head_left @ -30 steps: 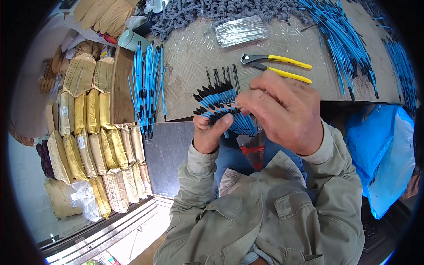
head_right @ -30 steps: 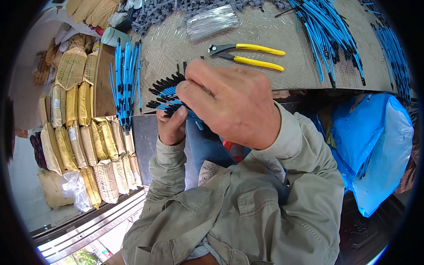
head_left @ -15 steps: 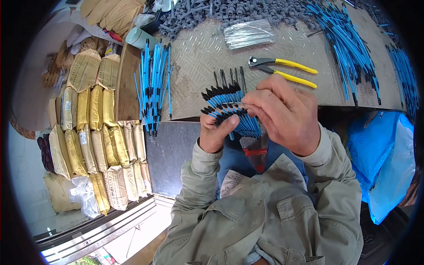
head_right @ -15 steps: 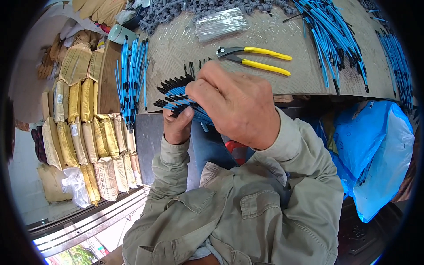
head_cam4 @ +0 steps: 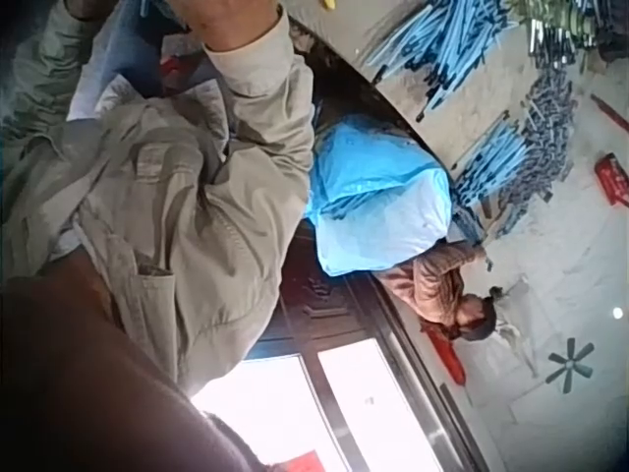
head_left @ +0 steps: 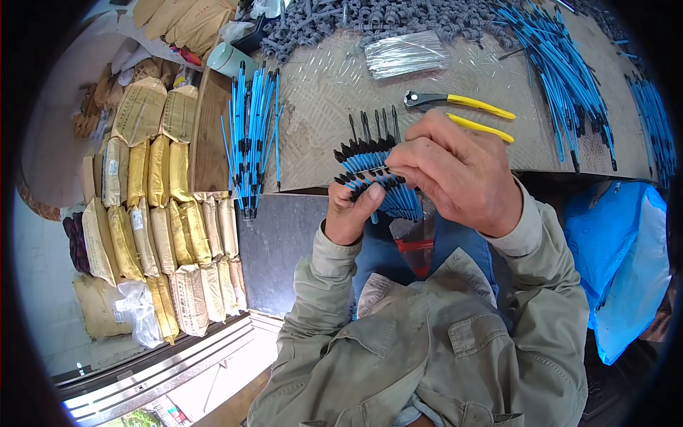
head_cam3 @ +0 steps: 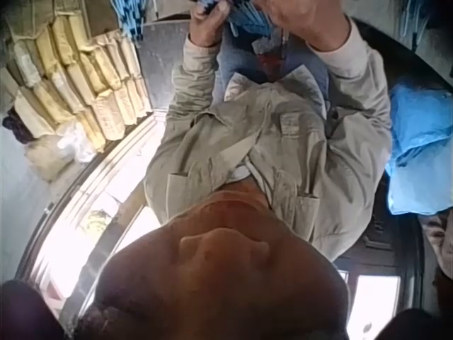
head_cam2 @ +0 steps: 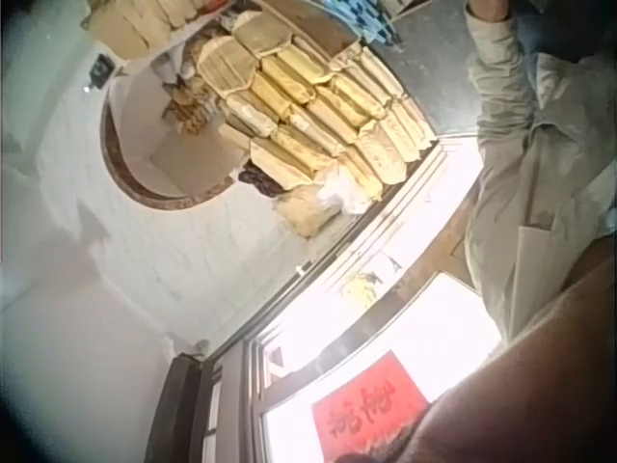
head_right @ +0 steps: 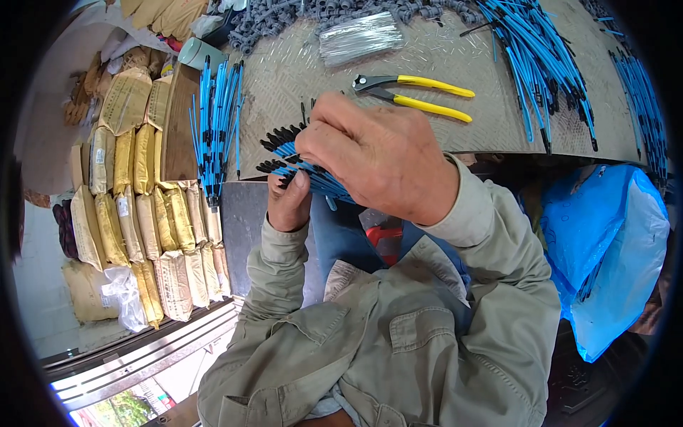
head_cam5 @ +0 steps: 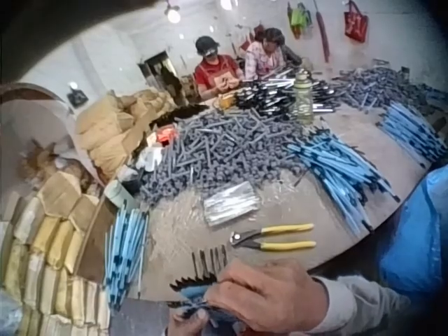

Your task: The person assembles small blue plastic parts into a central metal hub using pliers.

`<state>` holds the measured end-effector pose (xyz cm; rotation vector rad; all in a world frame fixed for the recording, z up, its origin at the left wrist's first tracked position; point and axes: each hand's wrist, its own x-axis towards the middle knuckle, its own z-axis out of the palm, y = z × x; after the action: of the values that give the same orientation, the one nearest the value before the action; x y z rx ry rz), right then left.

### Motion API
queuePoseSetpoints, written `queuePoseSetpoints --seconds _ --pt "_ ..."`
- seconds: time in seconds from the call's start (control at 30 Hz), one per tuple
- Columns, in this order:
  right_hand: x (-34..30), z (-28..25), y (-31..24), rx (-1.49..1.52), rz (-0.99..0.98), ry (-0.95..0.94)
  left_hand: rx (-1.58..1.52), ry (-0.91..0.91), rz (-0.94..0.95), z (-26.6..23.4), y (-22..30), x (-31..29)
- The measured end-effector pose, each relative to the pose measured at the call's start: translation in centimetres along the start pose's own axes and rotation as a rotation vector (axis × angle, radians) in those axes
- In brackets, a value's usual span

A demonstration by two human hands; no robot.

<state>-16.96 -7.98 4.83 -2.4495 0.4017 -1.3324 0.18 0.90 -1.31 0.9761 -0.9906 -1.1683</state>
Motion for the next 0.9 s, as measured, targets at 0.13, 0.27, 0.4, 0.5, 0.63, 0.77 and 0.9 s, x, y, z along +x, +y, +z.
queuePoseSetpoints --seconds 0.13,0.27,0.4,0.5,0.63,0.77,0.9 --pt "0.0 -0.1 0.0 -0.023 0.001 -0.034 0.009 0.002 0.020 0.1 -0.3 0.0" --pt "0.5 -0.7 -0.2 -0.056 -0.049 -0.085 0.029 0.015 0.061 0.3 -0.2 -0.1" --pt "1.0 -1.2 0.3 -0.049 -0.083 -0.143 0.011 -0.005 0.048 0.1 -0.3 -0.2" --pt "0.7 -0.5 0.9 0.020 -0.077 -0.133 -0.016 -0.055 0.047 -0.5 -0.5 -0.3" --pt "0.4 0.0 1.1 0.119 -0.053 -0.074 -0.006 -0.052 0.053 -0.3 -0.6 -0.1" --pt "0.9 -0.9 0.2 0.044 -0.082 -0.113 0.050 -0.009 0.092 0.1 -0.3 0.0" --pt "1.4 -1.2 0.1 -0.006 -0.127 -0.186 0.051 -0.016 0.080 -0.2 -0.3 -0.1"
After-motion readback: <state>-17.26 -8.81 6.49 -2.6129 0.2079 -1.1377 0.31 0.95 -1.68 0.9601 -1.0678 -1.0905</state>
